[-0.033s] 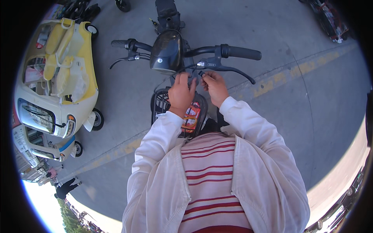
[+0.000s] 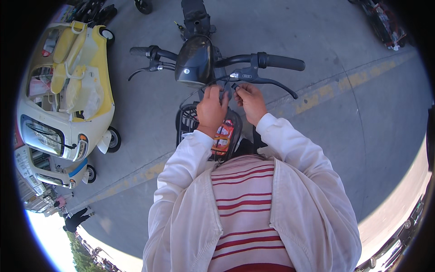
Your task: The person works on the handlebar area of a parked electric scooter. They use a small tool to adjust components near the right grip, then use shears to cut a cable or zip tie near the left handlebar. The person repeatedly tests the throttle and brake levers after adjustments.
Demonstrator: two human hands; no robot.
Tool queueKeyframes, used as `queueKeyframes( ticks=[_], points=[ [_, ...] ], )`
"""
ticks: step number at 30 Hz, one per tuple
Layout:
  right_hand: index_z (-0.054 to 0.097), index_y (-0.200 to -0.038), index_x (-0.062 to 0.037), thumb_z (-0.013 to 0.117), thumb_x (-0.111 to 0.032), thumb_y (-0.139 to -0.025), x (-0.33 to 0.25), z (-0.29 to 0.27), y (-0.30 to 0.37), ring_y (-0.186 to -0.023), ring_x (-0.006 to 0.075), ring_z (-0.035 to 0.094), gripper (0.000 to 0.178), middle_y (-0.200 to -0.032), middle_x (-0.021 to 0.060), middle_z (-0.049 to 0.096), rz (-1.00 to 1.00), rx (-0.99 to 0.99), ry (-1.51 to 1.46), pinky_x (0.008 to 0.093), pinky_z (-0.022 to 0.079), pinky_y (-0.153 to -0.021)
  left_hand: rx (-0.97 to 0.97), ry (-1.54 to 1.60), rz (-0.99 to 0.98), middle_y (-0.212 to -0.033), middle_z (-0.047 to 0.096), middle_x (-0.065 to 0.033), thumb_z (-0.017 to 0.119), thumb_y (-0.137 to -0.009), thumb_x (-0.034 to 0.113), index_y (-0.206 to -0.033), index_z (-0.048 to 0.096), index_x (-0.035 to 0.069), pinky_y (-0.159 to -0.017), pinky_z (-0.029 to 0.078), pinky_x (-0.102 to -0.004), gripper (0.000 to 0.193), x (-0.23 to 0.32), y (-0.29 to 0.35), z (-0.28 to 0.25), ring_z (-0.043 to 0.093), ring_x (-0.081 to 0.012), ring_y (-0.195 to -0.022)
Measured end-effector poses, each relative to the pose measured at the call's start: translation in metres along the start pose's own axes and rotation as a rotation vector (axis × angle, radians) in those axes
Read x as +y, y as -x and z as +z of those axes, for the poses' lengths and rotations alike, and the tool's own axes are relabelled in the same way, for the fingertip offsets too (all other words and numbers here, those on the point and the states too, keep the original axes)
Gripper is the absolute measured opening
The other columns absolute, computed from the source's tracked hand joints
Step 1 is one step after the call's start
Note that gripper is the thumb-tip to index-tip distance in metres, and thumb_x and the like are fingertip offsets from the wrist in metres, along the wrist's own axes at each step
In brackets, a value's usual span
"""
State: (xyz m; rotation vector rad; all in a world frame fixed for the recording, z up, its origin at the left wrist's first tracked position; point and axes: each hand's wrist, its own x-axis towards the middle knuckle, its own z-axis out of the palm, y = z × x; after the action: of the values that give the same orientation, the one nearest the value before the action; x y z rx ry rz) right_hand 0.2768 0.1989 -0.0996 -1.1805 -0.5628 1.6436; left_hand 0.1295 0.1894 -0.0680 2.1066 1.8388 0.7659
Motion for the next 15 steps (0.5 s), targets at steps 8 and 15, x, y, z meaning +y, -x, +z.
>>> queueKeyframes(
  ticks=[8, 15],
  points=[
    [0.066, -0.100, 0.0015, 0.064, -0.015, -0.093, -0.002, 0.006, 0.000, -0.074, 0.0081, 0.059, 0.018, -0.084, 0.0029, 0.066, -0.041, -0.037, 0.134, 0.0241, 0.047, -0.063, 0.146, 0.255, 0.050, -0.100, 0.066, -0.0128, 0.070, -0.087, 0.005, -0.105, 0.064, 0.003, -0.060, 0.054, -0.0331, 0.019, -0.001, -0.002, 0.010, 0.068, -0.0248, -0.066],
    [0.067, -0.104, 0.0063, 0.065, -0.012, -0.092, -0.006, 0.017, -0.001, -0.082, 0.0105, 0.063, 0.022, -0.091, 0.0080, 0.070, -0.100, -0.054, 0.216, 0.0257, 0.051, -0.073, 0.140, 0.307, -0.035, -0.096, 0.068, -0.0126, 0.070, -0.087, 0.005, -0.107, 0.067, 0.002, -0.060, 0.053, -0.0311, 0.021, 0.001, -0.002, 0.009, 0.067, -0.0212, -0.064]
  ],
)
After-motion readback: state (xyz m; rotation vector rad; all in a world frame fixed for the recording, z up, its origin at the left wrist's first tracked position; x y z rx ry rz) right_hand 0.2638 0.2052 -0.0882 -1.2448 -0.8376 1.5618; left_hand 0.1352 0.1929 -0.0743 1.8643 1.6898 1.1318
